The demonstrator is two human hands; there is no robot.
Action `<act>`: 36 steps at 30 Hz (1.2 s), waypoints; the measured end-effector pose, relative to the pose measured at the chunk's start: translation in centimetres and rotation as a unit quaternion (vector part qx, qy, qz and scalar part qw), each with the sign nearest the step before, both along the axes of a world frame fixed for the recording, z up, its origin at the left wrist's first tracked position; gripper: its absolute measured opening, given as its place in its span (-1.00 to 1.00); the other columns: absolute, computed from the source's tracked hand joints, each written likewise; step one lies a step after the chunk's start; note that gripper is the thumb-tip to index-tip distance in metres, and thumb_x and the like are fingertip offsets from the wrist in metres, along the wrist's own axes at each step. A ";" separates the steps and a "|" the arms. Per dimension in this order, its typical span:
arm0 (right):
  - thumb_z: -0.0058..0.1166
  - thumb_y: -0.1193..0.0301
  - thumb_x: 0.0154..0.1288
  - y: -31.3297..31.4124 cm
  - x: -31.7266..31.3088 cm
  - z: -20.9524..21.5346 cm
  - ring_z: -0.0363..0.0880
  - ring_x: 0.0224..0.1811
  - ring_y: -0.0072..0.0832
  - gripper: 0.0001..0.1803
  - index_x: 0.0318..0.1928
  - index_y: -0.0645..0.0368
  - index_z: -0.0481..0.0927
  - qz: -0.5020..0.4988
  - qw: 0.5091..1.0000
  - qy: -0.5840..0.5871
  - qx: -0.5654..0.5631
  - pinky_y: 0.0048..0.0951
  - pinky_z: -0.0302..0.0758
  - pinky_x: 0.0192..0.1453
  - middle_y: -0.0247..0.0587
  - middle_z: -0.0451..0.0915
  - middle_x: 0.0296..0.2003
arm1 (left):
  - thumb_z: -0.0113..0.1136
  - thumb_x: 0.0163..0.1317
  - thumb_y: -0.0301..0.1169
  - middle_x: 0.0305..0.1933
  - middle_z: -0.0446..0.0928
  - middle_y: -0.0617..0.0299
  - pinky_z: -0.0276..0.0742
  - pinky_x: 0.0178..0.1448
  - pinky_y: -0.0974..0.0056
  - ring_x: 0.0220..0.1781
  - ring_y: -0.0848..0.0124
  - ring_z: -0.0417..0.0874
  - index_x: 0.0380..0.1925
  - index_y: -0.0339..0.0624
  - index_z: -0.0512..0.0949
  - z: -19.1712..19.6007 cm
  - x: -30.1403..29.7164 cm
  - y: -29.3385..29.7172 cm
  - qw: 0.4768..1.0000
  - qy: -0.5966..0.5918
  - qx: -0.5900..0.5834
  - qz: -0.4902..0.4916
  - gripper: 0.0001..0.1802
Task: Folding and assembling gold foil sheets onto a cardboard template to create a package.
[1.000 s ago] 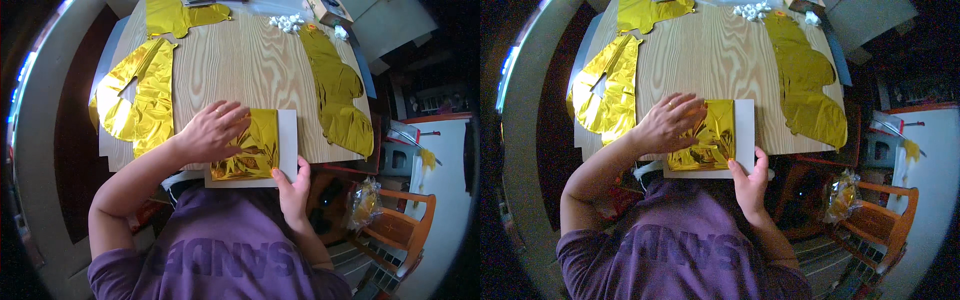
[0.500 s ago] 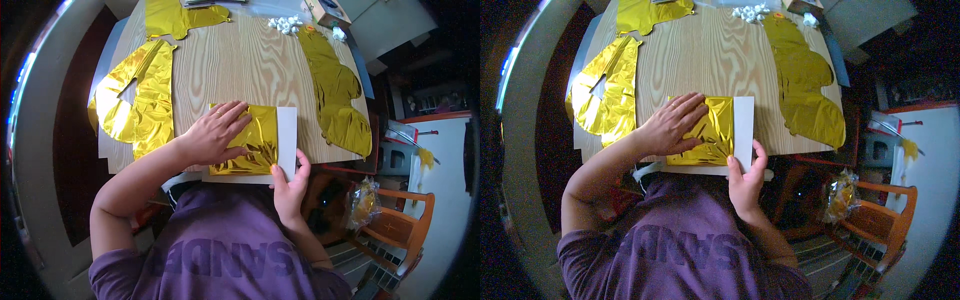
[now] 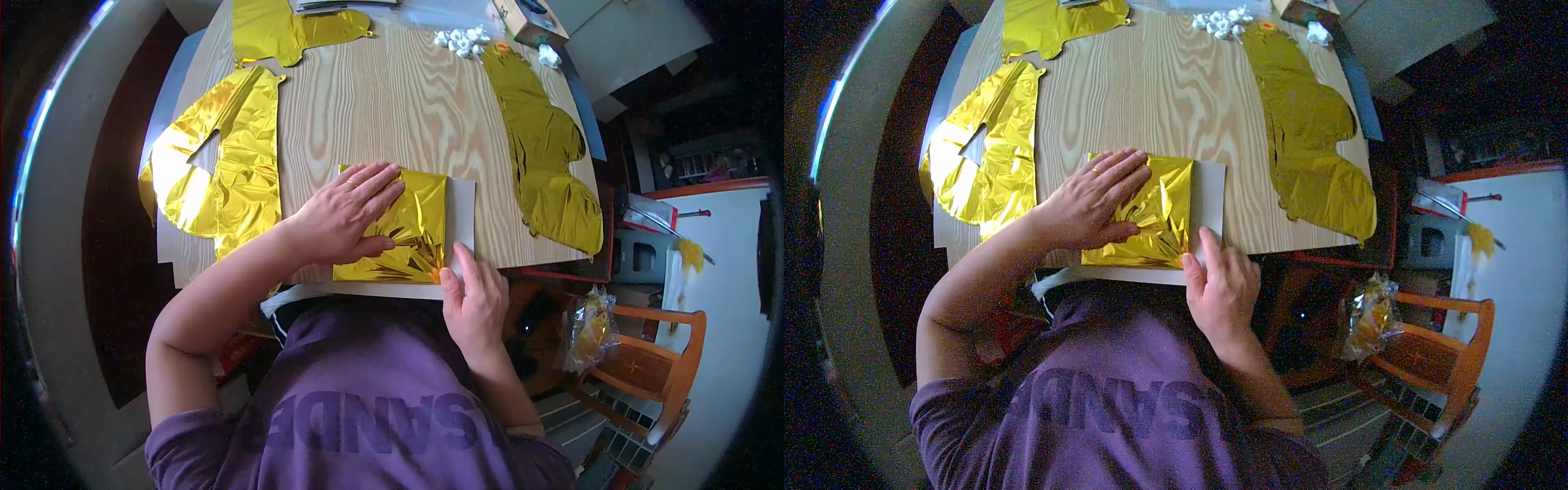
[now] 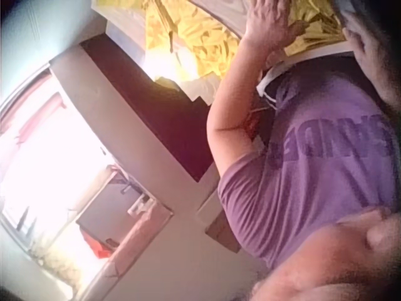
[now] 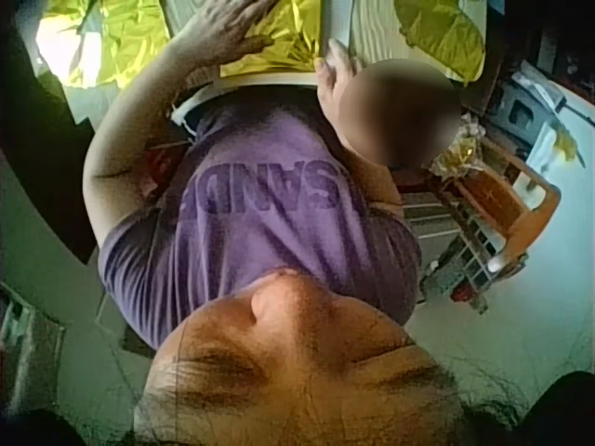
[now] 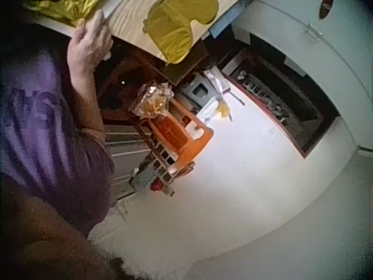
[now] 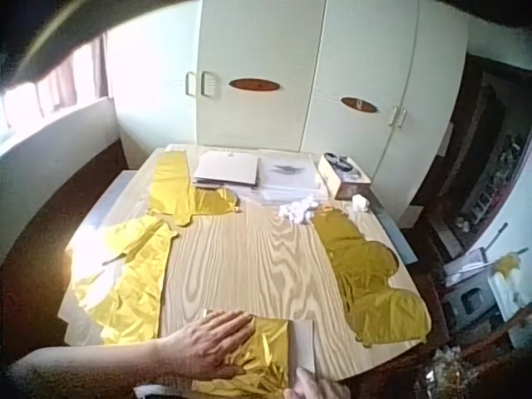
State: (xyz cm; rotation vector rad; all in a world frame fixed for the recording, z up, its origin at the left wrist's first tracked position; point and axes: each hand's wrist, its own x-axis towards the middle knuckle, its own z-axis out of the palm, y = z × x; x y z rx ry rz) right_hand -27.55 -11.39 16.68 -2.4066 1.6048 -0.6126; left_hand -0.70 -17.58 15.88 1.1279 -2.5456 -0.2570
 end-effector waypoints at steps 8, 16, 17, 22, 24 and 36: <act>-0.02 0.10 0.42 -1.1 0.2 -1.0 0.45 -0.37 -0.21 -0.54 0.15 0.14 0.53 0.002 0.992 0.079 -0.096 -0.15 0.28 -0.23 -0.19 0.42 -0.45 | 0.12 0.25 0.09 0.49 0.13 -0.15 0.00 0.55 -0.08 0.53 -0.03 0.12 0.40 -0.33 0.16 -0.2 0.3 0.0 1.000 -0.023 0.015 0.009 -0.10; -0.11 -0.08 0.42 -0.8 1.0 1.2 0.41 -0.06 -0.08 -0.40 0.17 0.15 0.50 0.006 0.987 0.111 -0.112 0.02 0.31 0.01 -0.08 0.42 -0.11 | 0.09 0.27 0.10 0.50 0.12 -0.15 -0.02 0.56 -0.08 0.54 -0.03 0.10 0.40 -0.33 0.16 -0.6 0.5 0.2 1.000 -0.022 0.016 0.016 -0.10; -0.11 -0.11 0.41 -0.9 1.2 1.8 0.39 0.02 -0.04 -0.37 0.18 0.14 0.49 0.036 0.988 0.080 -0.127 0.06 0.30 0.08 -0.04 0.41 -0.03 | 0.09 0.27 0.10 0.49 0.12 -0.16 -0.02 0.56 -0.08 0.54 -0.03 0.10 0.40 -0.33 0.17 -0.5 0.7 0.3 0.999 -0.023 0.014 0.018 -0.11; 0.15 0.01 0.24 -0.9 3.0 1.5 0.21 0.36 0.07 -0.28 0.30 0.16 0.40 0.237 0.969 0.007 -0.064 0.12 0.19 0.39 0.12 0.27 0.31 | 0.08 0.28 0.08 0.47 0.16 -0.16 0.00 0.55 -0.06 0.52 -0.02 0.15 0.36 -0.34 0.23 -0.6 0.5 0.2 1.000 -0.005 -0.014 0.014 -0.16; 0.23 0.10 0.19 -0.4 4.0 1.4 0.14 0.43 0.09 -0.25 0.33 0.19 0.37 0.277 0.959 0.020 -0.050 0.12 0.13 0.45 0.13 0.22 0.36 | 0.10 0.27 0.07 0.47 0.17 -0.17 0.00 0.55 -0.06 0.52 -0.02 0.15 0.36 -0.34 0.23 -0.6 0.5 0.1 1.000 -0.011 -0.018 0.010 -0.16; 0.28 0.08 0.14 2.6 6.0 -0.9 -0.07 0.47 0.28 -0.16 0.41 -0.06 0.28 0.265 0.961 0.076 0.034 0.41 -0.10 0.44 0.20 0.03 0.43 | 0.11 0.30 -0.01 0.51 0.11 -0.11 -0.03 0.57 -0.06 0.56 0.01 0.09 0.44 -0.29 0.10 -0.9 1.3 0.0 1.000 0.000 0.005 0.002 -0.14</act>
